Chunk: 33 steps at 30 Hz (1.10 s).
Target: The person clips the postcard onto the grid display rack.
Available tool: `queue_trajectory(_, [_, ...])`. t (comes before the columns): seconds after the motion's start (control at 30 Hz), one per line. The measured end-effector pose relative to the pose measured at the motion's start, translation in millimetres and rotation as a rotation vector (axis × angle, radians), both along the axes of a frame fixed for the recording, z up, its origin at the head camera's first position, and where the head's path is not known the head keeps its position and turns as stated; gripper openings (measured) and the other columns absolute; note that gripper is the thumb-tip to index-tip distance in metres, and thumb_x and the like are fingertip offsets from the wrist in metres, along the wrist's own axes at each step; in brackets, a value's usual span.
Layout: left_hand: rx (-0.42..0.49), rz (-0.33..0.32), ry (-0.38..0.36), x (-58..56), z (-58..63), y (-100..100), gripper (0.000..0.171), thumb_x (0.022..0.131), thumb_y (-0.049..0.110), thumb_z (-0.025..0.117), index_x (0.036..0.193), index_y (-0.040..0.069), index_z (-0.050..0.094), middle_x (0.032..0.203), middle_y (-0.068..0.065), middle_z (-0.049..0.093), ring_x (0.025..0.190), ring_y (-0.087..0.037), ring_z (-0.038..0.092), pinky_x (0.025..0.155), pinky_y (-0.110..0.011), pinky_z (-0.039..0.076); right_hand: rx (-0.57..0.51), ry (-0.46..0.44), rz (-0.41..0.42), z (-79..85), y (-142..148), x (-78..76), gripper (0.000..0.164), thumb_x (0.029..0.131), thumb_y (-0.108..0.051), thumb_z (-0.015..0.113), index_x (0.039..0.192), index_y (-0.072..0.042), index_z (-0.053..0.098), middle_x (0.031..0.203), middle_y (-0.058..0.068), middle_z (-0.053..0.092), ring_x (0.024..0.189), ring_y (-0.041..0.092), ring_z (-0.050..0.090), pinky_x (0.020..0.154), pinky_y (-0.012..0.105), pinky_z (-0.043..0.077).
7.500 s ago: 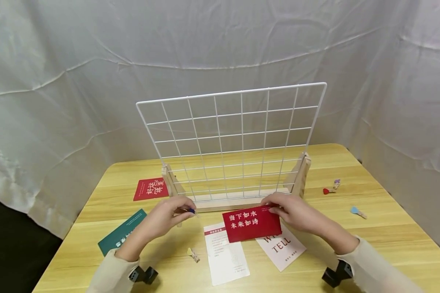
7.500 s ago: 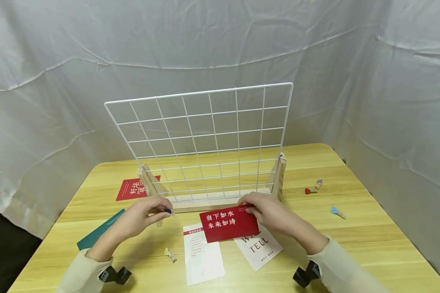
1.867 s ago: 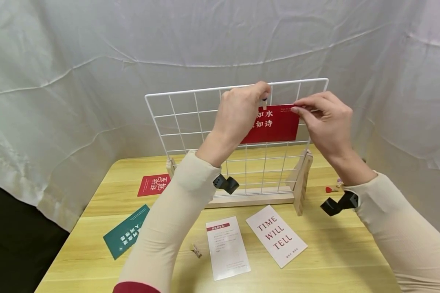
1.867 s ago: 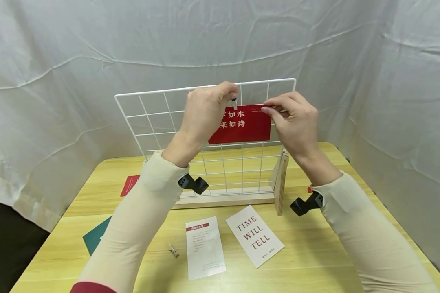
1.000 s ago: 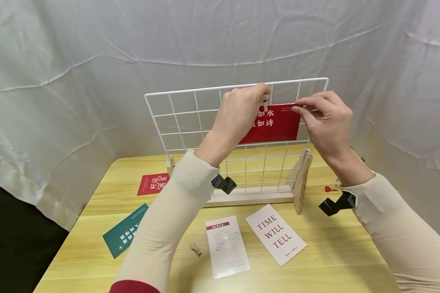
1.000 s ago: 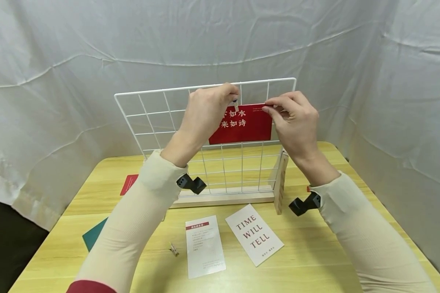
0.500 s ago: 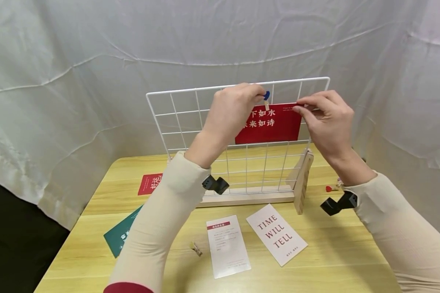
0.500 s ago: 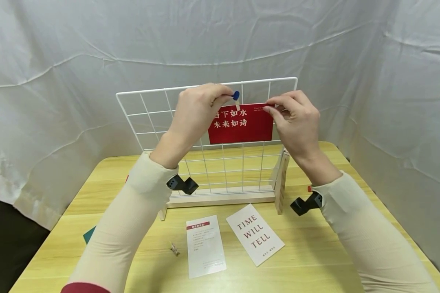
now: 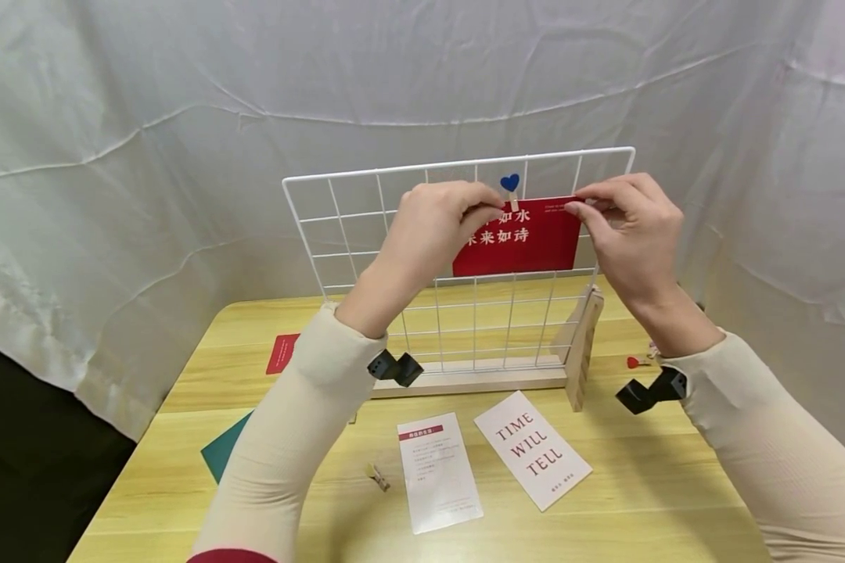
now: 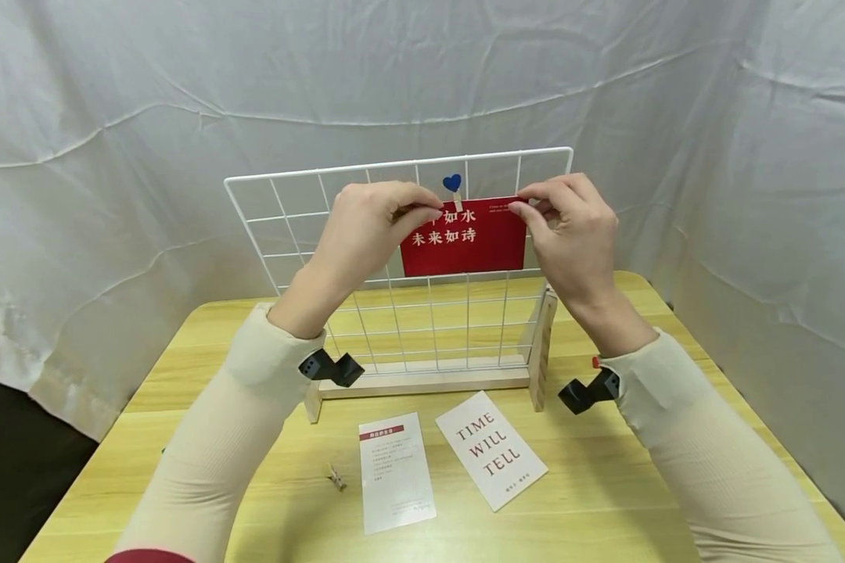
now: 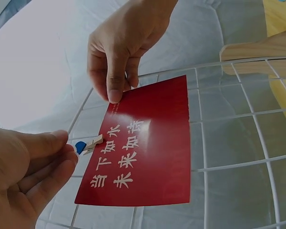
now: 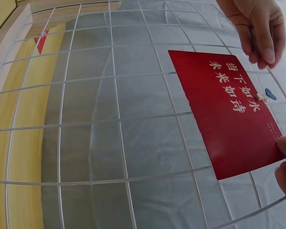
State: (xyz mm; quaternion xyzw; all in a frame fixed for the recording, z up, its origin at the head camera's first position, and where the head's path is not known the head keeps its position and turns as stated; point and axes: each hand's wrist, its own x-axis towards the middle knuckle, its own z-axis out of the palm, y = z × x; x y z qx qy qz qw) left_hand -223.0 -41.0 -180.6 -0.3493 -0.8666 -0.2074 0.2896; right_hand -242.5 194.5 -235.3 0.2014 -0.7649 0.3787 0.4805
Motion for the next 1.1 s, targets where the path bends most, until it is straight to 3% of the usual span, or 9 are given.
queue_trajectory(0.37, [-0.014, -0.026, -0.09, 2.8, -13.8, -13, 0.016, 0.091, 0.021, 0.071, 0.104, 0.012, 0.076, 0.096, 0.001, 0.074, 0.076, -0.009, 0.065, 0.07, -0.018, 0.05, 0.043, 0.041, 0.006, -0.5, 1, -0.3, 0.018, 0.086, -0.01, 0.076, 0.097, 0.003, 0.074, 0.092, 0.015, 0.064, 0.085, 0.022, 0.061, 0.08, 0.009, 0.047])
queue_trajectory(0.67, [-0.038, -0.061, -0.236, 2.3, -18.8, -25, 0.016, 0.089, 0.024, 0.073, 0.102, 0.014, 0.075, 0.094, 0.005, 0.072, 0.079, -0.005, 0.063, 0.075, -0.019, 0.05, 0.058, -0.023, -0.001, -2.4, 3, 5.7, 0.022, 0.088, -0.01, 0.073, 0.106, 0.003, 0.07, 0.097, 0.015, 0.066, 0.084, 0.022, 0.064, 0.08, 0.008, 0.045])
queue_trajectory(1.1, [-0.087, -0.043, -0.365, 8.4, -27.2, -52, 0.021, 0.092, 0.028, 0.07, 0.109, 0.014, 0.073, 0.099, 0.005, 0.071, 0.087, -0.007, 0.066, 0.081, -0.023, 0.053, 0.119, -0.048, 0.009, -8.0, 10, 14.6, 0.025, 0.088, -0.008, 0.073, 0.11, 0.002, 0.068, 0.097, 0.013, 0.068, 0.081, 0.017, 0.062, 0.08, 0.007, 0.044])
